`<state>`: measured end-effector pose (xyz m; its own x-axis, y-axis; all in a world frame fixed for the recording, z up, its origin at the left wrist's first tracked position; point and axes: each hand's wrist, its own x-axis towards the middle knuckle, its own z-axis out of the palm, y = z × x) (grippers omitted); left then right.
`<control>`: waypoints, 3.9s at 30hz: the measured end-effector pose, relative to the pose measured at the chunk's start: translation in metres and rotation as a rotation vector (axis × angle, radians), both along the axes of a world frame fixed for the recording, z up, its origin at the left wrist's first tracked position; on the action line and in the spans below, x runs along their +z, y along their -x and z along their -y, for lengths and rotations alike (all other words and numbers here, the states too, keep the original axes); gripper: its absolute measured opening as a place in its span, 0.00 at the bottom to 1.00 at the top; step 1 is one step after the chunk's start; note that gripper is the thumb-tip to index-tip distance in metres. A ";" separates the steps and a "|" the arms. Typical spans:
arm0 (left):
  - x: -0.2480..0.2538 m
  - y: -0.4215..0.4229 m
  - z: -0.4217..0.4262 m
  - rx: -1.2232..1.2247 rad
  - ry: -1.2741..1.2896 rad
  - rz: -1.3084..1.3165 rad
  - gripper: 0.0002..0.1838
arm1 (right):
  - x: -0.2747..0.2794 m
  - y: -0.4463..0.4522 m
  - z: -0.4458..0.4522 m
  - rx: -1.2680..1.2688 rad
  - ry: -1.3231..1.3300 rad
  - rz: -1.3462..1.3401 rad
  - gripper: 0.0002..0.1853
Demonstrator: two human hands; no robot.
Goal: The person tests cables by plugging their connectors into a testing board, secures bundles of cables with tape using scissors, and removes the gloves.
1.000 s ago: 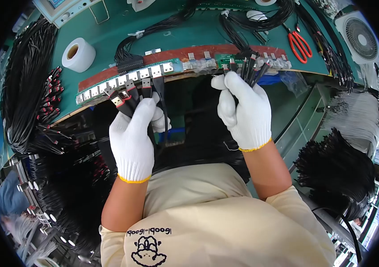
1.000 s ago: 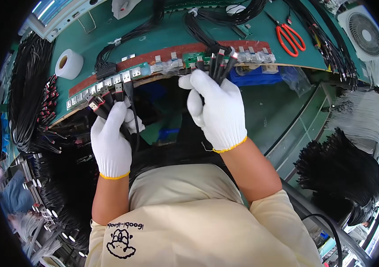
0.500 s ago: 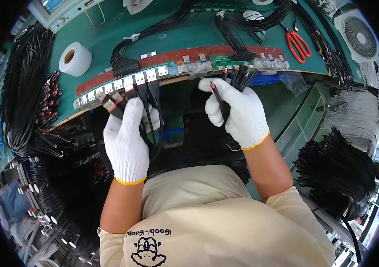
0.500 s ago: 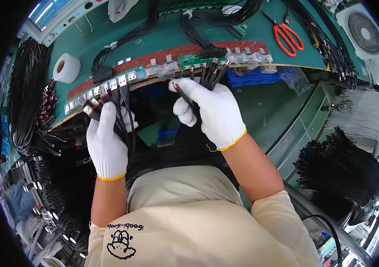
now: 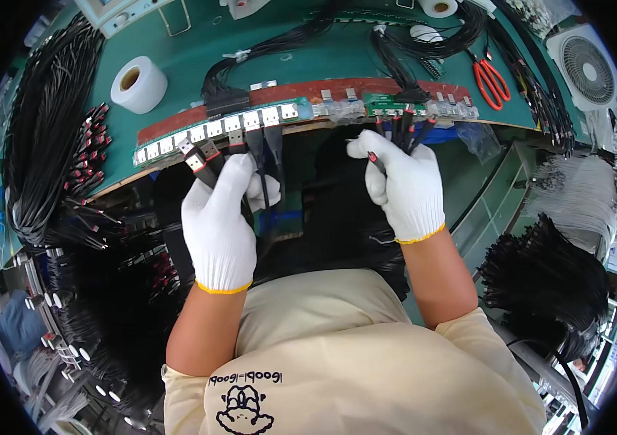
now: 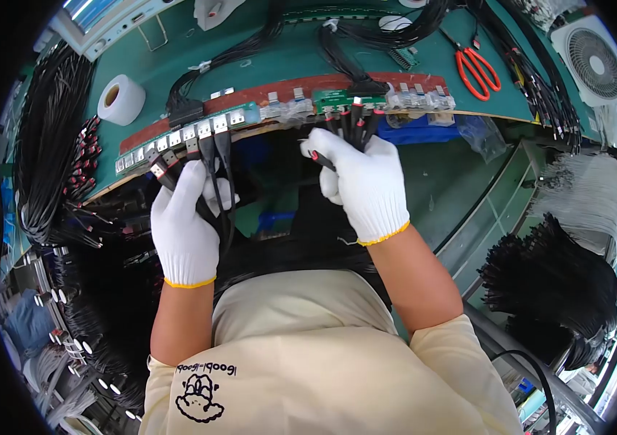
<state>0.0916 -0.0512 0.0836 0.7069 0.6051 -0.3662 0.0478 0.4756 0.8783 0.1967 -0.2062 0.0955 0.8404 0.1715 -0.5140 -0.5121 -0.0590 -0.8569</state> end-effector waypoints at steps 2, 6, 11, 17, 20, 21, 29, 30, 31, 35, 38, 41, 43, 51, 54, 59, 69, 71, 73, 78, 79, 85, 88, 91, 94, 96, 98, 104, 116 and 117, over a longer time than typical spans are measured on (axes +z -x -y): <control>0.006 0.001 0.000 0.033 0.012 -0.027 0.11 | -0.006 0.001 -0.002 -0.055 0.080 0.100 0.12; 0.006 -0.004 0.000 0.035 0.032 0.012 0.10 | -0.002 -0.001 0.003 0.092 -0.059 -0.028 0.14; 0.016 -0.004 -0.002 0.026 0.083 -0.019 0.12 | -0.012 -0.002 0.012 0.107 -0.327 -0.063 0.15; 0.009 0.008 -0.007 0.000 -0.120 -0.095 0.13 | 0.003 0.001 0.002 -0.027 -0.087 -0.001 0.10; 0.007 0.007 -0.012 -0.050 -0.087 -0.054 0.13 | 0.004 0.002 -0.004 -0.108 -0.046 0.019 0.07; 0.006 0.005 -0.013 -0.054 -0.076 -0.042 0.13 | 0.003 0.002 -0.006 -0.129 -0.060 0.035 0.06; 0.007 -0.009 -0.013 0.016 -0.019 0.015 0.14 | 0.007 0.005 -0.012 -0.134 -0.057 0.020 0.09; 0.007 -0.009 -0.013 0.010 0.005 0.027 0.14 | 0.007 0.004 -0.010 -0.082 -0.066 0.018 0.11; 0.011 -0.008 -0.011 0.038 -0.016 -0.010 0.15 | 0.006 0.002 -0.005 -0.033 -0.077 0.017 0.12; 0.011 0.005 -0.014 0.104 -0.168 -0.067 0.16 | 0.001 0.009 0.008 -0.057 -0.221 0.017 0.17; -0.003 0.020 -0.020 0.073 -0.248 -0.084 0.15 | -0.009 0.005 0.018 0.018 -0.273 -0.006 0.20; -0.002 0.018 -0.023 0.026 -0.225 -0.072 0.14 | -0.003 0.004 0.009 -0.009 -0.254 0.011 0.19; -0.003 0.016 -0.025 0.040 -0.176 -0.060 0.14 | -0.004 0.002 0.014 0.012 -0.257 0.018 0.16; 0.008 0.006 -0.019 0.128 -0.100 -0.080 0.13 | -0.001 0.036 0.010 -0.076 -0.132 0.042 0.17; -0.001 0.009 -0.021 0.094 -0.119 -0.031 0.12 | -0.009 0.014 0.008 -0.016 -0.165 0.022 0.17; 0.006 0.004 -0.020 0.130 -0.104 -0.045 0.12 | -0.005 -0.001 0.006 0.064 -0.150 -0.019 0.17; 0.008 0.022 -0.031 -0.014 -0.225 -0.129 0.20 | -0.010 -0.001 0.011 0.022 -0.247 -0.013 0.17; 0.006 0.029 -0.035 -0.051 -0.303 -0.165 0.21 | -0.007 0.001 0.003 -0.005 -0.230 0.009 0.18; 0.003 0.029 -0.038 -0.079 -0.326 -0.210 0.21 | -0.007 0.003 0.001 -0.007 -0.221 0.006 0.19; 0.005 0.012 -0.032 0.014 -0.179 -0.127 0.21 | 0.004 0.002 0.008 0.035 -0.167 -0.008 0.23; 0.006 0.009 -0.033 0.011 -0.150 -0.112 0.21 | 0.001 0.004 0.014 0.068 -0.123 -0.013 0.26; 0.010 0.007 -0.037 0.049 -0.078 -0.140 0.24 | -0.005 -0.002 0.013 0.117 -0.305 -0.096 0.23; -0.004 0.010 -0.049 0.062 -0.070 -0.029 0.32 | -0.005 -0.007 0.014 0.111 -0.348 -0.100 0.21; -0.028 0.025 -0.090 -0.041 -0.071 -0.126 0.28 | 0.004 0.006 0.015 0.147 -0.272 -0.137 0.18; -0.053 0.030 -0.101 -0.115 -0.729 -0.399 0.30 | -0.011 -0.001 0.007 0.032 -0.257 -0.101 0.13; -0.058 0.026 -0.098 -0.067 -1.099 -0.586 0.32 | -0.015 -0.003 0.007 -0.077 -0.198 -0.045 0.12; -0.057 0.024 -0.098 -0.005 -0.884 -0.511 0.32 | -0.015 0.002 0.010 -0.082 -0.201 -0.002 0.11; -0.061 0.021 -0.106 0.178 -0.186 -0.121 0.29 | -0.008 -0.002 0.011 0.124 -0.274 -0.078 0.22; -0.056 0.023 -0.104 0.082 -0.086 0.006 0.18 | -0.041 -0.006 0.016 0.153 -0.831 -0.090 0.23; -0.054 0.026 -0.101 -0.012 -0.379 -0.160 0.21 | -0.040 -0.003 0.013 0.110 -0.824 -0.078 0.23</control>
<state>0.0657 0.0502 0.0299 0.6669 0.7104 -0.2249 0.2018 0.1183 0.9723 0.1992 -0.2187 0.0556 0.7644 0.5969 -0.2439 -0.5994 0.5185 -0.6098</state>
